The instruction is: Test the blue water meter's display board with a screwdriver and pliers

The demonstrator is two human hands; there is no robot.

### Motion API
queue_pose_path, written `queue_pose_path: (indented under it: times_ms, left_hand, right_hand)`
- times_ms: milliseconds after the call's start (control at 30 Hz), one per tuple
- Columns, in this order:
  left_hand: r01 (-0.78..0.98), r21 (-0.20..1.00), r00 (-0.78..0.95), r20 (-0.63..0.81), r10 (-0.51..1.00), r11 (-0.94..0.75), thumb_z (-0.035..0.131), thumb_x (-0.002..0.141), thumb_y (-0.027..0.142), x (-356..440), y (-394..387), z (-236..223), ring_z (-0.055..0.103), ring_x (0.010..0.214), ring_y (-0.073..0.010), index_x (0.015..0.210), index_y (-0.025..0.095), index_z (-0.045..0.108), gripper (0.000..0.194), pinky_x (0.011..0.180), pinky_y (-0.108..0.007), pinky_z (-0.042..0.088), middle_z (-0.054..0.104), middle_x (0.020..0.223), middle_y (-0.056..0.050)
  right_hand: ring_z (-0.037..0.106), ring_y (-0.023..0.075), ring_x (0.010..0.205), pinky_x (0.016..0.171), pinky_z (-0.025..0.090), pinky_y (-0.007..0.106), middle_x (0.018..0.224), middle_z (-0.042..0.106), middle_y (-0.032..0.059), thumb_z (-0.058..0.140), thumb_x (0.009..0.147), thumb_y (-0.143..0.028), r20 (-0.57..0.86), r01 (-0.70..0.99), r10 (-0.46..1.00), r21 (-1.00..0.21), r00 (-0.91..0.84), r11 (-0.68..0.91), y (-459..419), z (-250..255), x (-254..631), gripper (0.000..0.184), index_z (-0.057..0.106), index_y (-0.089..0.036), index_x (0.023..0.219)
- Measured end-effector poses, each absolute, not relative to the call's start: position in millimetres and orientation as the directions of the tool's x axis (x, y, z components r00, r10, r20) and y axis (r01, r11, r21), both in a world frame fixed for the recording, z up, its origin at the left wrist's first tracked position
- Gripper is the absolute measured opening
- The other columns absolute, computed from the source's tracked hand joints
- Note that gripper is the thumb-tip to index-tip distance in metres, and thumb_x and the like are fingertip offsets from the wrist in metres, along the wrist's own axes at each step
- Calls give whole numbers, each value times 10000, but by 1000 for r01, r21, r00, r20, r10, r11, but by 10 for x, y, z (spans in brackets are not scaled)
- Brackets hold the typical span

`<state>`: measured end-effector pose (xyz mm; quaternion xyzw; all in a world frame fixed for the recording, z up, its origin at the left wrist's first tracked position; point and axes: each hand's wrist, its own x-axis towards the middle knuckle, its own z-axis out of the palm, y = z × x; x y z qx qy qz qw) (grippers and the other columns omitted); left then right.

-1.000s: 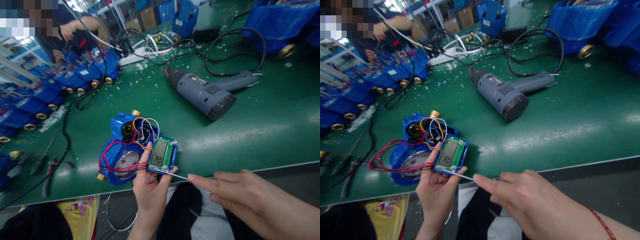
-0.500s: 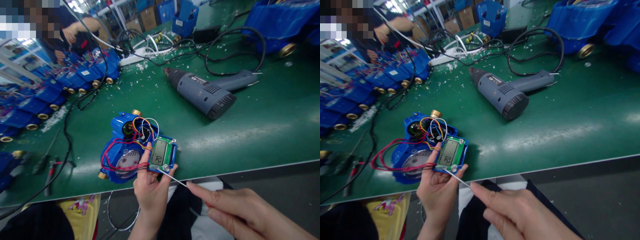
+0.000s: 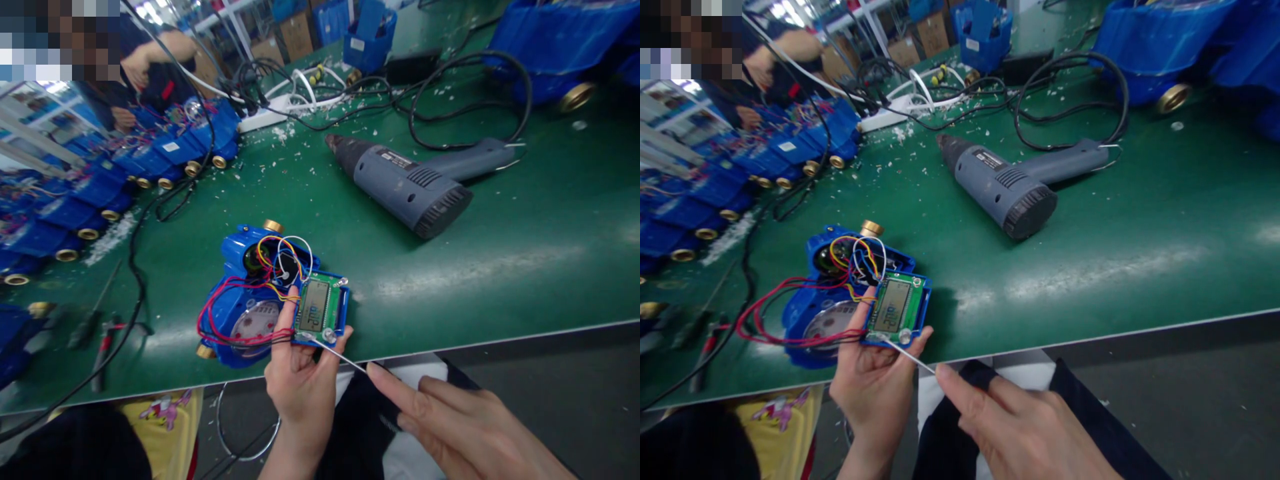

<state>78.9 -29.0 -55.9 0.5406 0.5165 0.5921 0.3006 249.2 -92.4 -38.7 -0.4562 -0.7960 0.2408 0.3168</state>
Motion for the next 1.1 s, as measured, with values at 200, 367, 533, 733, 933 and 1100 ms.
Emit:
queue_pose_path:
  times_ms: [200,367,533,733,933,1100]
  left_hand:
    - [179,944,-252,316,915,-277,813,643,2,801,-278,-531,700,969,-135,1308,386,558,809,854,-161,560,700,1169,72]
    - [209,939,-242,319,916,-272,820,650,21,783,-285,-537,714,922,-140,1327,362,544,807,833,-161,568,719,1135,54]
    - [216,939,-244,316,917,-266,830,647,40,776,-288,-541,719,914,-155,1331,324,546,793,821,-178,580,733,1107,30]
    - [222,937,-244,319,916,-268,831,634,25,784,-278,-524,724,893,-150,1325,323,549,803,819,-170,579,746,1067,35]
    - [194,948,-256,297,920,-252,835,615,14,781,-262,-511,729,860,-150,1286,320,572,783,797,-169,583,754,1030,43]
    - [157,964,-264,250,932,-214,841,614,33,810,-275,-483,733,820,-160,1272,232,573,738,777,-164,586,767,965,9]
  right_hand:
    - [680,108,684,557,558,161,844,677,22,202,1050,-154,296,624,867,-606,-401,495,-934,-402,2480,422,465,-156,1380]
    - [655,109,639,540,548,170,814,649,18,248,1005,-79,276,638,866,-589,-417,495,-970,-392,2515,442,457,-154,1387]
    - [649,136,651,543,561,221,836,644,28,308,853,21,232,673,872,-561,-431,482,-968,-433,2512,605,460,-158,1410]
    - [652,148,646,533,559,231,822,644,45,316,875,19,288,650,867,-576,-407,497,-941,-430,2499,566,500,-145,1384]
    - [652,153,706,622,582,243,848,651,74,330,986,-72,244,501,893,-758,-378,419,-939,-419,2456,421,527,-95,1358]
    - [635,139,698,634,573,224,825,634,58,335,993,-72,281,486,883,-752,-375,446,-915,-489,2464,408,535,-105,1347]
